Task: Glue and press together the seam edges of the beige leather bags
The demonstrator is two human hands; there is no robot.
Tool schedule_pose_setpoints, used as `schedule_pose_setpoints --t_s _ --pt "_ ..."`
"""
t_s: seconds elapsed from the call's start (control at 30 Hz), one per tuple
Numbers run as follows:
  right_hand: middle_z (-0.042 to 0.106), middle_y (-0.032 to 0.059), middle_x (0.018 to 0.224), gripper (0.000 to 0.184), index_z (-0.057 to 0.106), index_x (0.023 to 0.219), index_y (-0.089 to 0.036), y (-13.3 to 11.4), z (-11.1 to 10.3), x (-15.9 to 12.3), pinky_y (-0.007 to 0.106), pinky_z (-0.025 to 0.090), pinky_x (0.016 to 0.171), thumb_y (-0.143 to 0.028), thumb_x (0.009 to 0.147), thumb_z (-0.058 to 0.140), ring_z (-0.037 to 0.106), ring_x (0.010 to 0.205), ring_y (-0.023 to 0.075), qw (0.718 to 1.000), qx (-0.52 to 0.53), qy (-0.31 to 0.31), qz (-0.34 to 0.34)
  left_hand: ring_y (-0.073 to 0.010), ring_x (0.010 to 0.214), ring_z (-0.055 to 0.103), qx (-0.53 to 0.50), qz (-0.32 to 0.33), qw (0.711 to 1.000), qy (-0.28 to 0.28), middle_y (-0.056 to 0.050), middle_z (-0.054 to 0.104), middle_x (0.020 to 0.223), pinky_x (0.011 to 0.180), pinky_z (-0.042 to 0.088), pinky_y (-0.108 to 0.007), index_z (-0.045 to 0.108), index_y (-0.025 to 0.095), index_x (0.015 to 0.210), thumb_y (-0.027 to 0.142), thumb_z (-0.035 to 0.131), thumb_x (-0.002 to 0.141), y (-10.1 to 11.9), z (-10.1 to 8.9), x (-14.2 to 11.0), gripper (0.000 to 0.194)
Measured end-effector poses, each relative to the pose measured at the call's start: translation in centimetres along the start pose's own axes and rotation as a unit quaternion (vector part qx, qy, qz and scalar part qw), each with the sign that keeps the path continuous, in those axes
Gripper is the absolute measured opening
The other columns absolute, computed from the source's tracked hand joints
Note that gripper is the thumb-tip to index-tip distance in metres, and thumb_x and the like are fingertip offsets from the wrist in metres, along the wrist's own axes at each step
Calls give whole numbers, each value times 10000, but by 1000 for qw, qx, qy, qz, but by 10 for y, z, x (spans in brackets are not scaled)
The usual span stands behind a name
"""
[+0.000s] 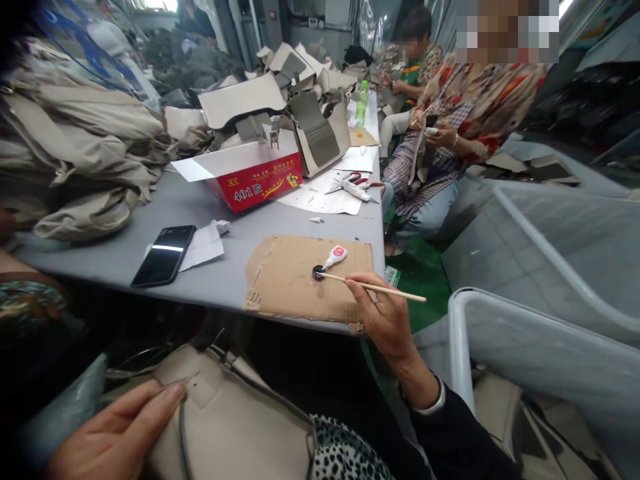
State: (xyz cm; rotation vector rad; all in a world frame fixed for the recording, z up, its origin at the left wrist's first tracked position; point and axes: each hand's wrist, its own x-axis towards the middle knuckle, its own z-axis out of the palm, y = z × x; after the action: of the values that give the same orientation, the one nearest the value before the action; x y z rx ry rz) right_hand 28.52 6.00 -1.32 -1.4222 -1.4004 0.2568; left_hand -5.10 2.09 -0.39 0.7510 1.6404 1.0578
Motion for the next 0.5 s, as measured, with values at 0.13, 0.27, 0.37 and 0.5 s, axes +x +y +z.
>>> schedule_pose_setpoints --t_s 0.13,0.27,0.37,0.5 --pt "771 32 950 129 735 993 -229 10 11 8 320 553 838 -304 1001 630 724 885 207 999 -23 -28 -38 -151 480 522 -77 -73 993 -59 17 586 539 440 461 -223 692 160 688 504 963 491 -4 30 12 481" --pt "768 43 973 122 726 1006 -226 16 16 10 333 550 861 -297 1007 626 722 915 212 996 -37 -50 -57 -125 467 490 -125 -97 983 -92 20 564 537 430 406 -205 655 147 659 489 948 490 -11 63 16 481" --pt "772 58 998 123 723 1027 -220 18 15 10 352 548 875 -285 1012 620 719 932 219 995 -44 -62 -66 -112 473 464 -115 -118 978 -130 9 567 554 429 377 -196 626 141 661 530 925 544 -18 72 11 505" --pt "778 65 1026 135 729 1066 -226 20 14 7 379 548 881 -288 1013 621 721 943 228 994 -45 -78 -68 -102 488 439 -99 -129 975 -150 22 531 556 434 351 -184 569 159 657 576 890 607 -22 73 1 529"
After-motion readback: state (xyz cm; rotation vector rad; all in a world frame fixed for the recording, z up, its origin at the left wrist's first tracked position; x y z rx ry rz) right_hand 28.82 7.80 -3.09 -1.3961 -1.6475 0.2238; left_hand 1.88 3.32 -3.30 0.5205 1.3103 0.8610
